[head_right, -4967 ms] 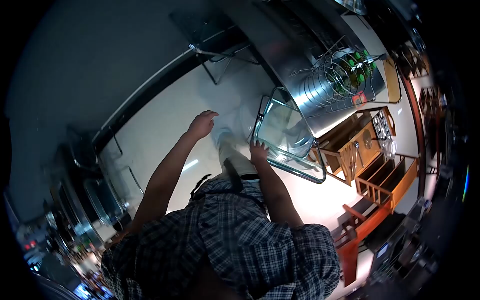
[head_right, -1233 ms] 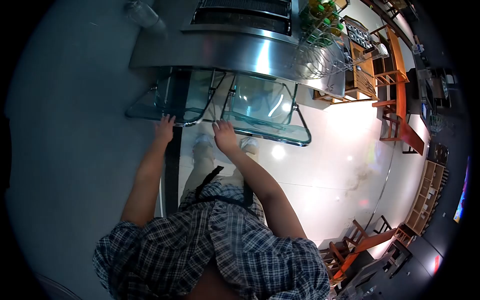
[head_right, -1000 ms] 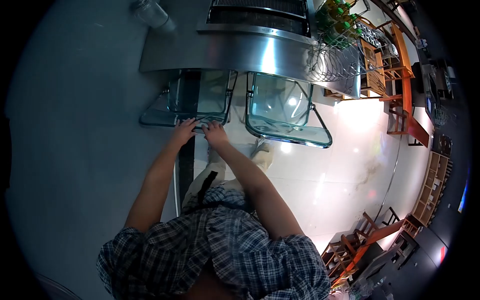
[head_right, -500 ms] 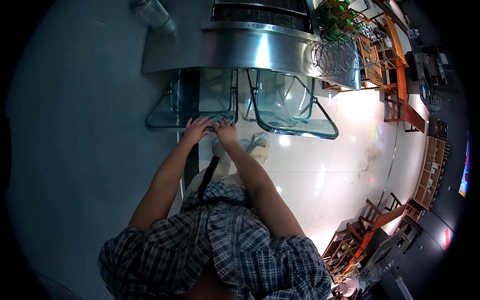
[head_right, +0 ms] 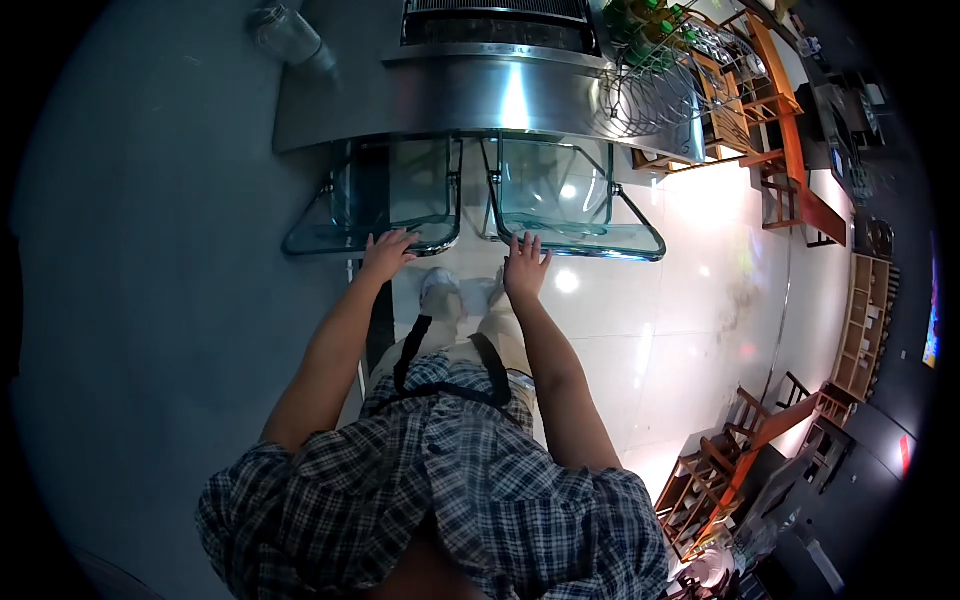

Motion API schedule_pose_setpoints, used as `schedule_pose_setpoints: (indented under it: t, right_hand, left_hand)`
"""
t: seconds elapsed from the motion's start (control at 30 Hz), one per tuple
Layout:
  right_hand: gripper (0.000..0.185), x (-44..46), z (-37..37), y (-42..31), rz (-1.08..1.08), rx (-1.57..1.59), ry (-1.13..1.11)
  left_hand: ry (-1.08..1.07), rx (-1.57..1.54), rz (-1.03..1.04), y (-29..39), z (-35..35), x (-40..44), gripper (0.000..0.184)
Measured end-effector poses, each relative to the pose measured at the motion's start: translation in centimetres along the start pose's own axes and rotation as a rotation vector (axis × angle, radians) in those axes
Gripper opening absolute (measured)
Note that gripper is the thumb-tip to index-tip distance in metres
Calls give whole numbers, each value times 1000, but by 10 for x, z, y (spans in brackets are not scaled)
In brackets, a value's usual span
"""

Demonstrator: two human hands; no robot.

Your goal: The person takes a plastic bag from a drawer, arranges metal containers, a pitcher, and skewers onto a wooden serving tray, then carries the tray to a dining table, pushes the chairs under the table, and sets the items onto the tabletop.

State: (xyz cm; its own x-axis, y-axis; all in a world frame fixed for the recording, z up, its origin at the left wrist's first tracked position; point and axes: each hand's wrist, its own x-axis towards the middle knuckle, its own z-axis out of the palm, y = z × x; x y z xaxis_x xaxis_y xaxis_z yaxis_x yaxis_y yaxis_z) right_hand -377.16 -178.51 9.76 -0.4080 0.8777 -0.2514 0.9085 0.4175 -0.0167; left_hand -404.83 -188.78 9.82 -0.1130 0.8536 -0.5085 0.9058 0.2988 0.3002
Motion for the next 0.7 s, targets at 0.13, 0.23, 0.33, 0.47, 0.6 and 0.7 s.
schedule_pose_setpoints:
  t: [0.13, 0.23, 0.33, 0.47, 0.6, 0.7]
  right_hand:
    - [48, 4, 6, 0, 25, 39, 35]
    - [47, 3, 1, -1, 45, 99, 37]
    - [49, 0, -4, 4, 26, 198, 121]
    - [47, -5, -8, 22, 119, 254, 206]
    - [50, -7, -16, 73, 176, 304, 307]
    - [54, -15, -14, 157, 225, 213, 318]
  left_hand:
    - [21, 22, -6, 2, 1, -3, 53]
    - [23, -5, -47, 6, -2, -2, 51]
    - [-52, 37, -101, 23, -12, 4, 53]
    - [101, -65, 83, 76, -24, 21, 48]
    - [163, -74, 318, 161, -15, 40, 46]
    - [82, 64, 367, 252, 17, 57, 52]
